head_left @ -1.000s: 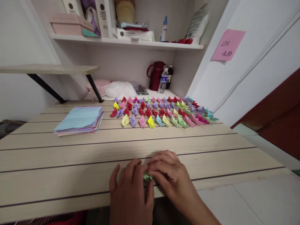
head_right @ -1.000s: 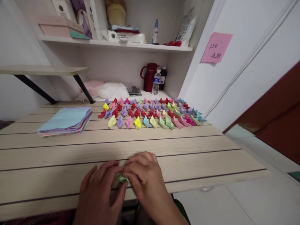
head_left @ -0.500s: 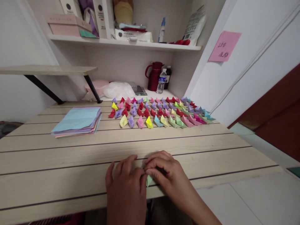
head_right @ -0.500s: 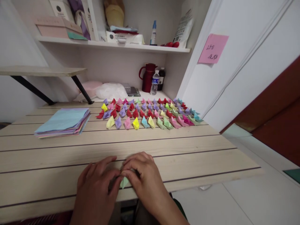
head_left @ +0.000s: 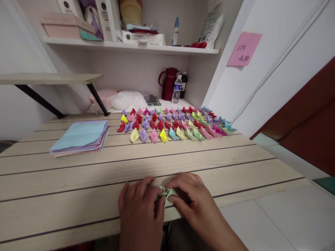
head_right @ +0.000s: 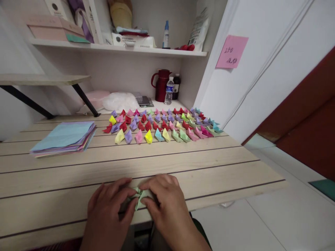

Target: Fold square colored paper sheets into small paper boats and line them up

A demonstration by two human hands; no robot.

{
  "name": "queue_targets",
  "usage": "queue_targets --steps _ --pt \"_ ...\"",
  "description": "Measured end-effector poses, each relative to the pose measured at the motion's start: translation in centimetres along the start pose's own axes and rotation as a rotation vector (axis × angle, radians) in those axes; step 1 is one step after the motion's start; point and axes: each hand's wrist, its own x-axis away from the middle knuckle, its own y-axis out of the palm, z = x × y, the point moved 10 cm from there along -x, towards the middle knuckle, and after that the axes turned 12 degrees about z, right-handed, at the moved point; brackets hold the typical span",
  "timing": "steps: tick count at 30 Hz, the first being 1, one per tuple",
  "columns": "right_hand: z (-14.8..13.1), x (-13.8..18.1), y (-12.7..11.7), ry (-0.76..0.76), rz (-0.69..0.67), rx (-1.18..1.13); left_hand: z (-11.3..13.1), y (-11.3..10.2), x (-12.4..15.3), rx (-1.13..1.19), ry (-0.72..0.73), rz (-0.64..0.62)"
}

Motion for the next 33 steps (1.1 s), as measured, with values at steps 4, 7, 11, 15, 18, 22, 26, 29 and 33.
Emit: queue_targets --steps 4,7,11,15,18,22,26,29,33 --pt "-0.6 -0.3 0.2 -0.029 0.020 0.022 0.0 -0.1 0.2 -0.010 0.057 0.028" --pt "-0.6 -0.2 0.2 -0.054 0.022 0.034 -0.1 -0.2 0.1 0.006 0.049 0.037" --pt "-0.8 0.0 0.1 -0.089 0.023 0.029 0.1 -0.4 0.0 0.086 -0.012 0.072" --pt "-0.5 0.2 0.0 -0.082 0.032 0.018 -0.1 -1.0 -0.1 0.145 -0.121 0.152" --pt "-0.4 0.3 0.1 -0.079 0.016 0.014 0.2 -1.5 0.0 0.134 -0.107 0.209" --pt "0.0 0.3 0.2 -0.066 0.023 0.009 0.5 -1.9 0.3 0.104 -0.049 0.264" --pt "0.4 0.1 0.4 -0.032 0.017 0.051 0.5 -1.8 0.5 0.102 -0.026 0.276" --pt "0.5 -0.1 0.7 0.028 -0.027 0.033 0.5 -1.8 0.5 0.136 -0.023 0.280" --pt "1.1 -0.3 0.9 0.159 -0.060 -0.028 0.6 -2.1 0.5 0.168 -0.019 0.305"
